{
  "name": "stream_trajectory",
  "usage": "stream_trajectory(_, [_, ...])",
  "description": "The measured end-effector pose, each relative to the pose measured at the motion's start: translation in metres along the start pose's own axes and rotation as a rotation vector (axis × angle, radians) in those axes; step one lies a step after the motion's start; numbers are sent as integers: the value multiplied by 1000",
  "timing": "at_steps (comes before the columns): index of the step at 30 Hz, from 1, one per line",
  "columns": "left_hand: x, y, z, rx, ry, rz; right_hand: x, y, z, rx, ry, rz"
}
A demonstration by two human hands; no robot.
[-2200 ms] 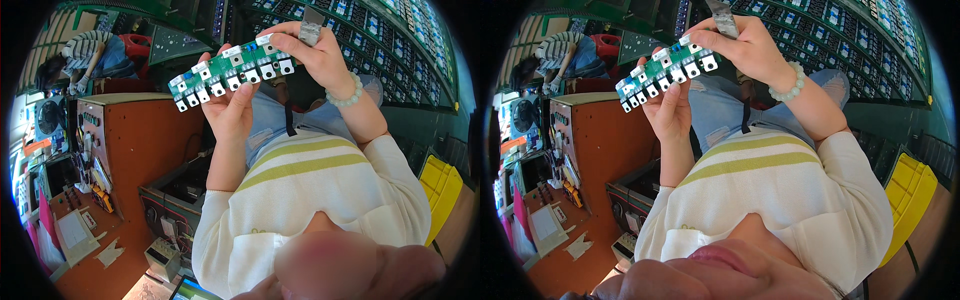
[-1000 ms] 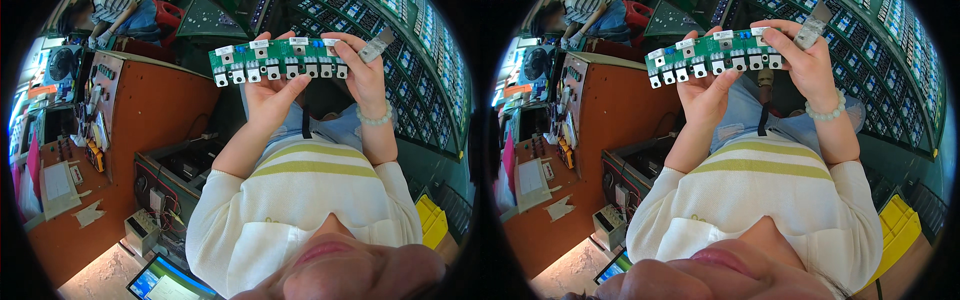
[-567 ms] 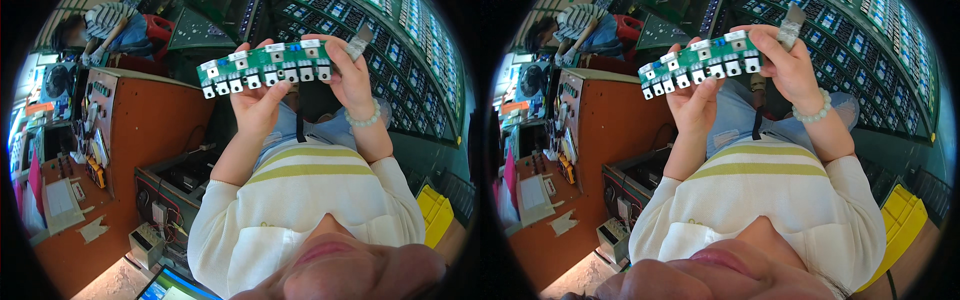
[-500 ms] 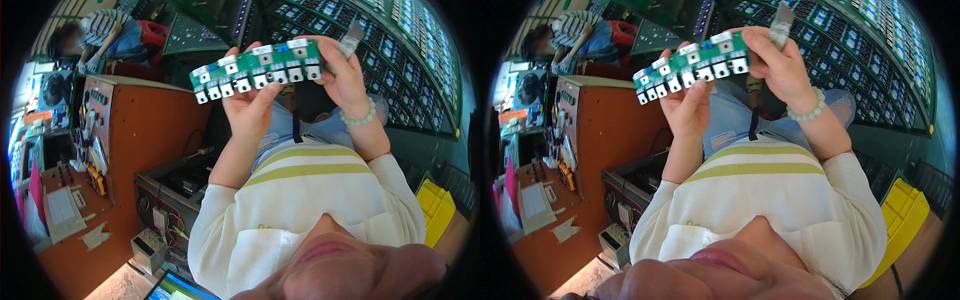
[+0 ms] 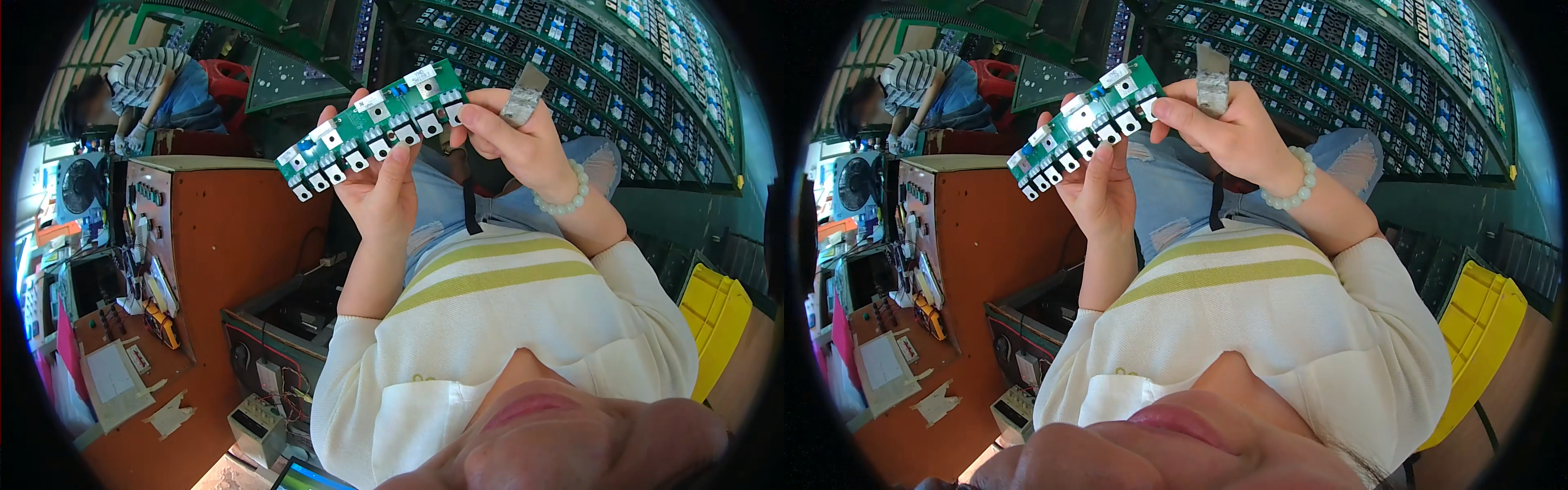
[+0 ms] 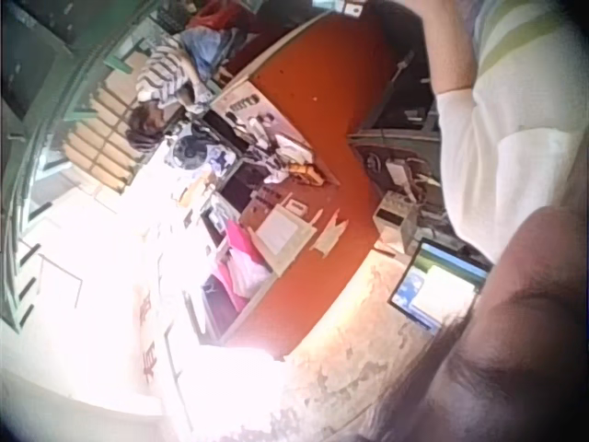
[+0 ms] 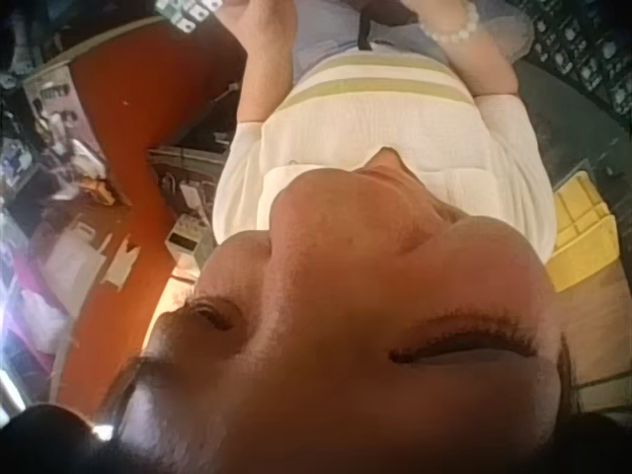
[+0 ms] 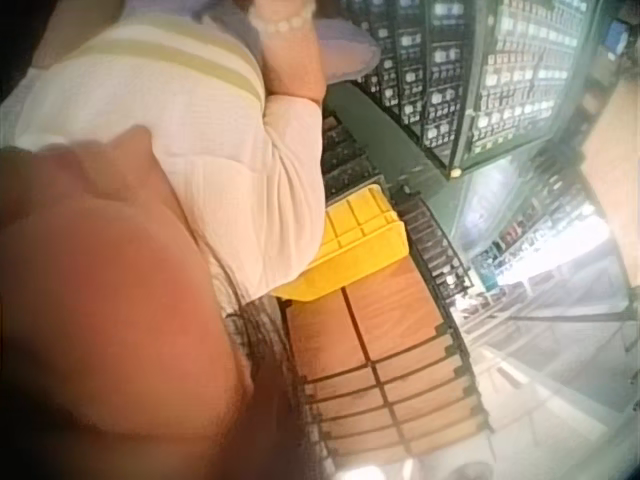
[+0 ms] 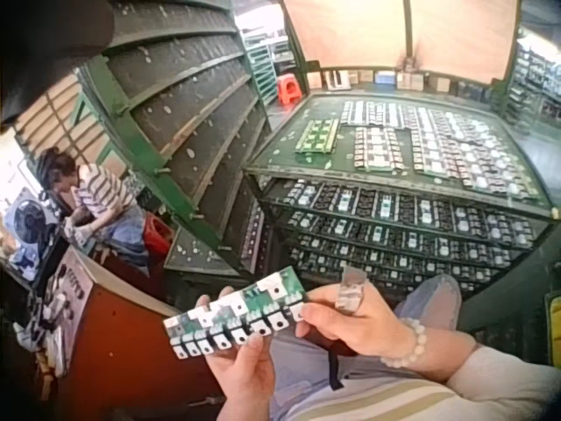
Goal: The person holds a green circuit board and uses a small tool to scrape or clean the surface of the board. They rotate the board to access different areas and continue the scraping motion across the components.
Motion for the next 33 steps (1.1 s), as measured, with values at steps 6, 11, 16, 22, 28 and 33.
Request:
stream_trajectory(6, [1, 1, 3, 17, 59, 29, 0, -2, 0, 42, 5, 45])
stream_trajectory(11, [2, 1, 6, 21, 95, 41, 1, -6, -1, 190, 89, 235])
stream_trajectory(16, [3, 1, 7, 12, 107, 40, 3, -23, 2, 394, 189, 425])
stream_trajectory(22, [3, -1, 12, -40, 116, -6, 6, -32, -5, 507, 95, 593])
stream_trajectory(28, [3, -2, 10, -30, 137, 10, 6, -37, -7, 642, 71, 640])
stream_trajectory(33, [2, -4, 11, -69, 161, 1, 4, -36, -7, 718, 40, 624])
Point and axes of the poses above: each hand's wrist, its own x-axis away from the middle knuckle, its own z-axis out of the back of the hand, y = z × x, the point moved 8 cm from there along -x, towards the middle knuckle, and after that the axes turned 8 degrees about y, right-handed, at the moved point
